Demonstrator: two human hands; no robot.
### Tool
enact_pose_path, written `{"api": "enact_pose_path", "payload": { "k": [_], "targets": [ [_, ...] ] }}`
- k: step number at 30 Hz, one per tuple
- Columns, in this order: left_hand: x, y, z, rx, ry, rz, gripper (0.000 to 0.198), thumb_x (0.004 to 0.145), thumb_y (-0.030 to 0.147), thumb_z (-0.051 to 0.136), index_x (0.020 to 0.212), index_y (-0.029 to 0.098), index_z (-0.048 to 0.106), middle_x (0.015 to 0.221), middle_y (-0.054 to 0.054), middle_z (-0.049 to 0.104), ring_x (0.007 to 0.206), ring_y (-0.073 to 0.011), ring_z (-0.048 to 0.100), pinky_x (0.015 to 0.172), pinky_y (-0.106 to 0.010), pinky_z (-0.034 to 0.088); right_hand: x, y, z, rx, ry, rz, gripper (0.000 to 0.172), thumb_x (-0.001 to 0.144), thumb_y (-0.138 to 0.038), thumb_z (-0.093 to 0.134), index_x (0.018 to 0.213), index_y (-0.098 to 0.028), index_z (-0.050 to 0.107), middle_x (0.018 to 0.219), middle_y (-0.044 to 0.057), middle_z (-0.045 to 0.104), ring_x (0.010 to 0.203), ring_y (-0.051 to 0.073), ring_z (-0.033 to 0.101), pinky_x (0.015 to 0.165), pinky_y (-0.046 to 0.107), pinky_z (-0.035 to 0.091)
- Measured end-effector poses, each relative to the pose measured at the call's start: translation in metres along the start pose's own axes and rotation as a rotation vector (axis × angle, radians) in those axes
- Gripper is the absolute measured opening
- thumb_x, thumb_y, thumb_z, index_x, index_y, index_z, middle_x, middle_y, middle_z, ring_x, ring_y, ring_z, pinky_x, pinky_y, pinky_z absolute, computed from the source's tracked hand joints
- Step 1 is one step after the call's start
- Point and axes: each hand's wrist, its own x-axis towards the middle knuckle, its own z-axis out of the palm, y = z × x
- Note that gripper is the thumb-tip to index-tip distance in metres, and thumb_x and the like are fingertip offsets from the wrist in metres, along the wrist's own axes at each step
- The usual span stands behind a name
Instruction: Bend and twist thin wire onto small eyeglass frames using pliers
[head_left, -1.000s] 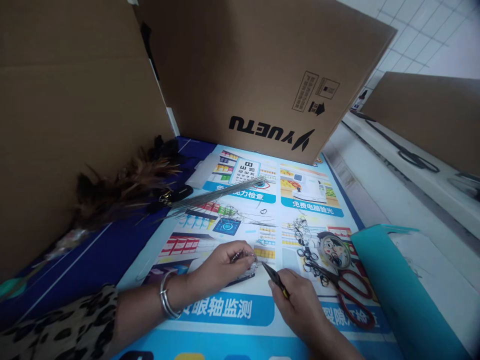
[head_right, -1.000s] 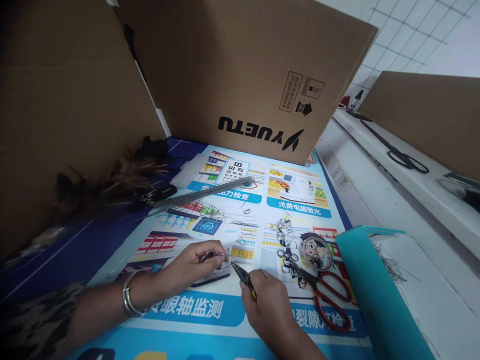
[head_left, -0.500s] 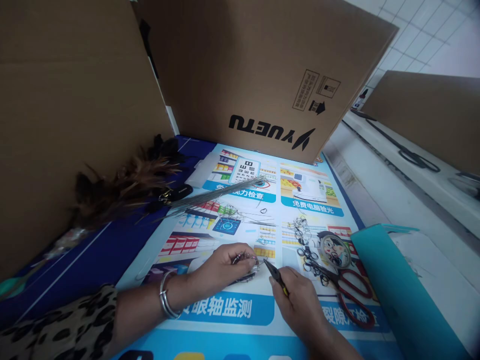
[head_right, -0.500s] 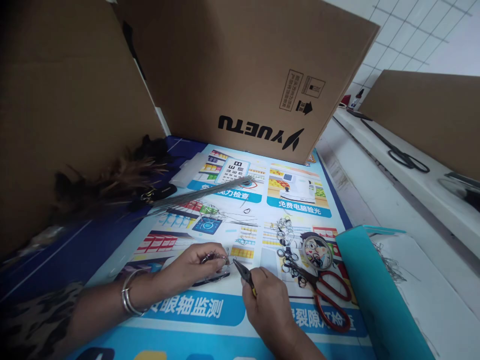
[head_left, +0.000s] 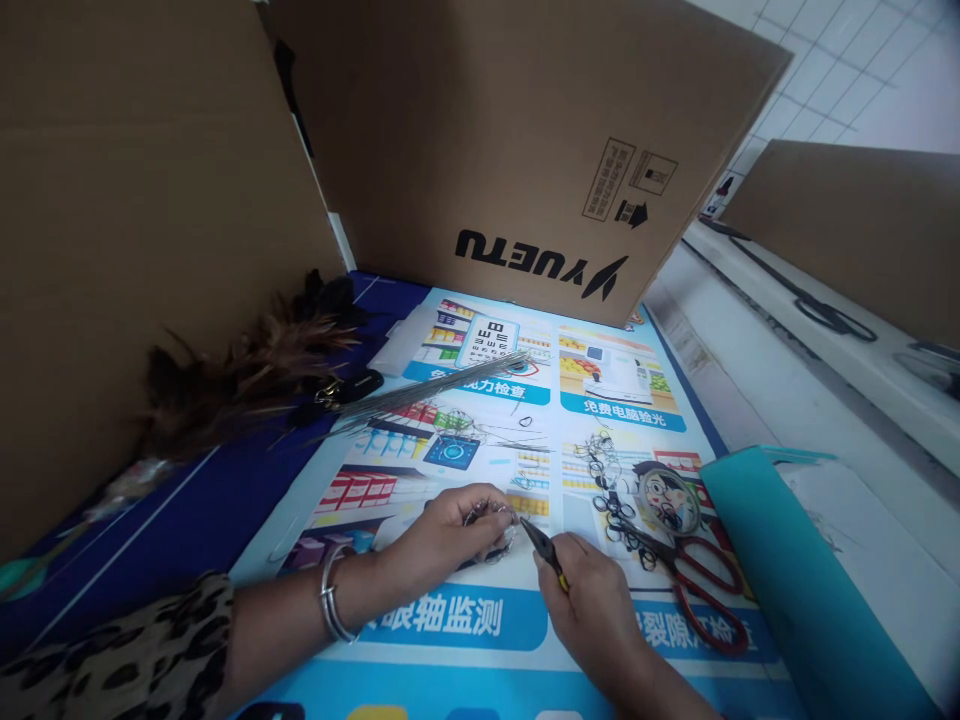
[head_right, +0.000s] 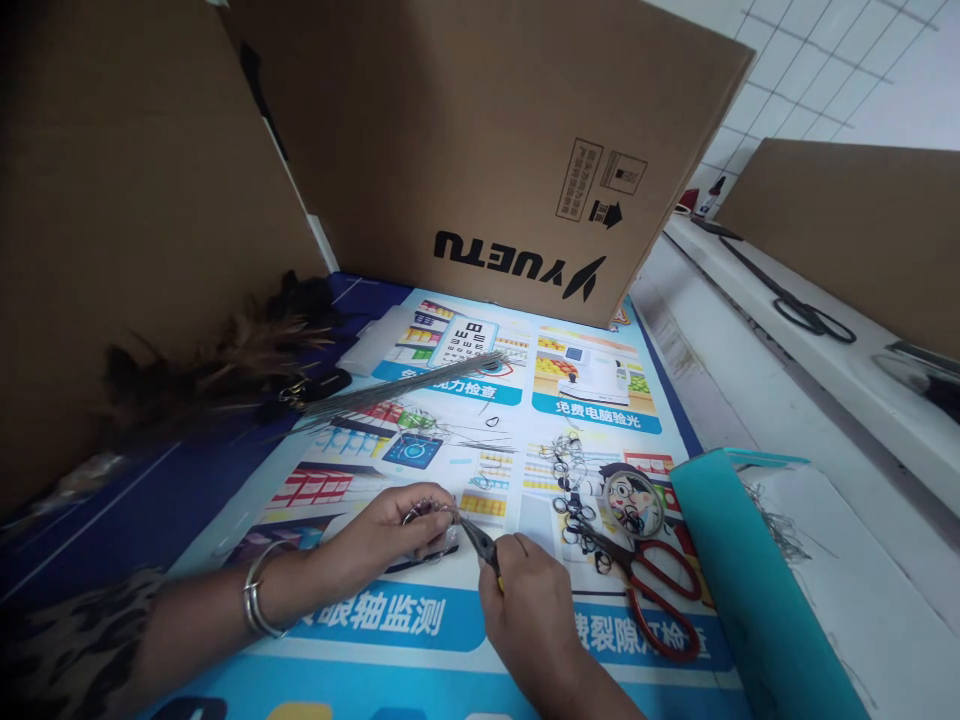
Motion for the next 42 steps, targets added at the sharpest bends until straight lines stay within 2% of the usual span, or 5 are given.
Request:
{"api": "enact_pose_path", "payload": {
  "k": [9,15,24,31,42],
  "targets": [
    [-0.0010,0.0045,-0.0016,0.193,0.001,0.114,0.017,0.080,0.029,0.052,0.082,0.014,0.058,0.069,0.000,0.057,0.059,-0.0089,0.047,0.055,-0.020,0.038,-0.0003,0.0027,-0.0027,0.103,-0.040,0.005,0.020,0.087,-0.028,0.037,0.069,-0.019,0.040,0.068,0.000,0.051,0.059,0.012,0.046,0.050,0.020,0.025],
    [0.0017,-0.0016,-0.0043,0.113,-0.047,0.055,0.018,0.078,0.027,0.054,0.090,0.014,0.059,0.069,0.000,0.058,0.057,-0.0081,0.048,0.053,-0.019,0.038,-0.0005,0.0030,-0.0046,0.127,-0.047,0.011,0.021,0.086,-0.029,0.038,0.068,-0.019,0.039,0.067,0.000,0.050,0.060,0.012,0.046,0.050,0.020,0.025],
    [0.0024,0.0049,-0.0034,0.094,-0.051,-0.001,0.015,0.076,0.024,0.055,0.083,0.011,0.058,0.066,0.000,0.055,0.055,-0.0075,0.045,0.052,-0.019,0.036,-0.0016,0.0036,-0.0029,0.138,-0.057,0.009,0.022,0.087,-0.030,0.038,0.068,-0.019,0.039,0.068,0.000,0.051,0.060,0.012,0.045,0.051,0.020,0.025],
    [0.0022,0.0041,-0.0063,0.171,-0.064,0.050,0.013,0.075,0.022,0.055,0.082,0.013,0.060,0.068,0.001,0.055,0.059,-0.0080,0.046,0.055,-0.019,0.038,-0.0015,0.0045,-0.0027,0.150,-0.052,-0.009,0.022,0.087,-0.031,0.037,0.068,-0.019,0.038,0.070,0.000,0.051,0.062,0.012,0.045,0.052,0.020,0.026],
    [0.0020,-0.0016,-0.0053,0.173,-0.107,0.086,0.009,0.077,0.019,0.051,0.078,0.012,0.056,0.061,0.003,0.048,0.052,-0.0063,0.038,0.048,-0.017,0.031,-0.0014,0.0039,-0.0023,0.146,-0.058,-0.036,0.018,0.086,-0.028,0.039,0.070,-0.019,0.041,0.071,0.000,0.051,0.064,0.012,0.046,0.053,0.020,0.027]
  ]
}}
